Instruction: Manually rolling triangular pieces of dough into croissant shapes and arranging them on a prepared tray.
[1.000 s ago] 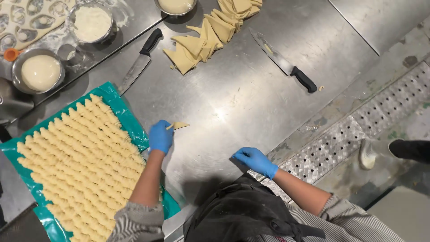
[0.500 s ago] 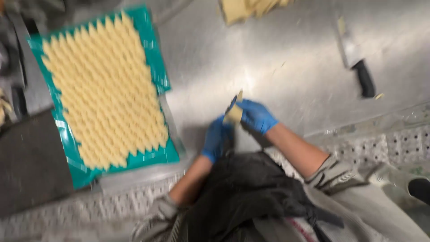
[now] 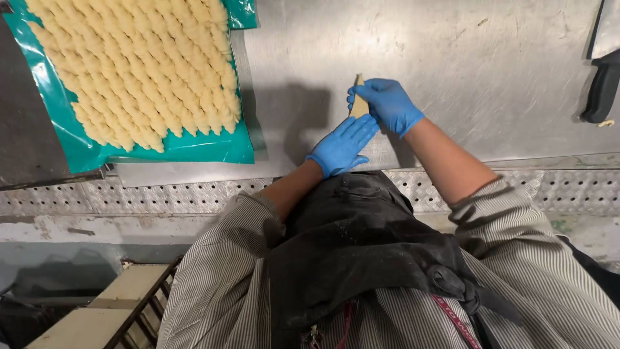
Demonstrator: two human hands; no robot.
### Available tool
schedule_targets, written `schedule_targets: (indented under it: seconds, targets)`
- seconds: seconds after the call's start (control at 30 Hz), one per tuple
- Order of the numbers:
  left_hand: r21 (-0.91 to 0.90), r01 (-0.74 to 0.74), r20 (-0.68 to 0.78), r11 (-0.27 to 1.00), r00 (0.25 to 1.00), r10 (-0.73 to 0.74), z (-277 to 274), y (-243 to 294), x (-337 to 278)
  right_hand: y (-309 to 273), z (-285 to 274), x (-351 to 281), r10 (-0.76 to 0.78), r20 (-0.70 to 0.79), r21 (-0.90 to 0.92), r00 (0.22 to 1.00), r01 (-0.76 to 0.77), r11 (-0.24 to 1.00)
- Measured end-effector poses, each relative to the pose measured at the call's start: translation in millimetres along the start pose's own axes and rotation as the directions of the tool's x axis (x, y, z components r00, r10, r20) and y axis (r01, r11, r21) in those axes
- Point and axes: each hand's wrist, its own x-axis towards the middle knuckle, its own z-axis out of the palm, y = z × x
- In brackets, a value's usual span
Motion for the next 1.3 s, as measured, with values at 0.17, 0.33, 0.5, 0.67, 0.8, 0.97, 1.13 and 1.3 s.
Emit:
schedule_targets:
  seconds: [0.17,0.33,0.5,0.67,0.8,0.97,1.13,1.3]
  targets:
    - [0.001,-0.007,0.079,1.0,0.997,0.007,-1,2,2,-43,-4,33,-0.095,0.114,0.01,0.989,0.095,0.995]
    - [-0.077,-0.019,0.09,0.997,0.996,0.025,-10,-7,3,-61,-5,55,-0.197,0.047,-0.615,0.979,0.184,0.767]
    - [-0.227,0.006,-0.086,0.974,0.996,-0.026,-22,-19,-12,-24,-20,1,-0.747,0.186,-0.843,0.638,0.494,0.212]
    - [-0.26,0.036,-0.207,0.965,0.974,-0.092,14,-40,-20,45,-25,-60,-0.606,0.597,-0.788,0.526,0.523,-0.323]
    - [-0.279,-0.025,-0.371,0.96,0.925,-0.084,25,-43,-21,69,-38,-51,-0.544,0.68,-0.73,0.491,0.524,-0.439]
    - [-0.336,-0.004,-0.43,0.942,0.891,-0.149,16,-41,-20,65,-32,-49,-0.563,0.73,-0.675,0.388,0.536,-0.507]
    - [-0.35,0.033,-0.416,0.936,0.89,-0.186,24,-34,-21,82,-49,-49,-0.478,0.756,-0.654,0.447,0.54,-0.53]
    - [-0.238,0.077,-0.335,0.968,0.929,-0.156,6,-13,-29,96,-34,-77,-0.569,0.658,-0.733,0.493,0.594,-0.332]
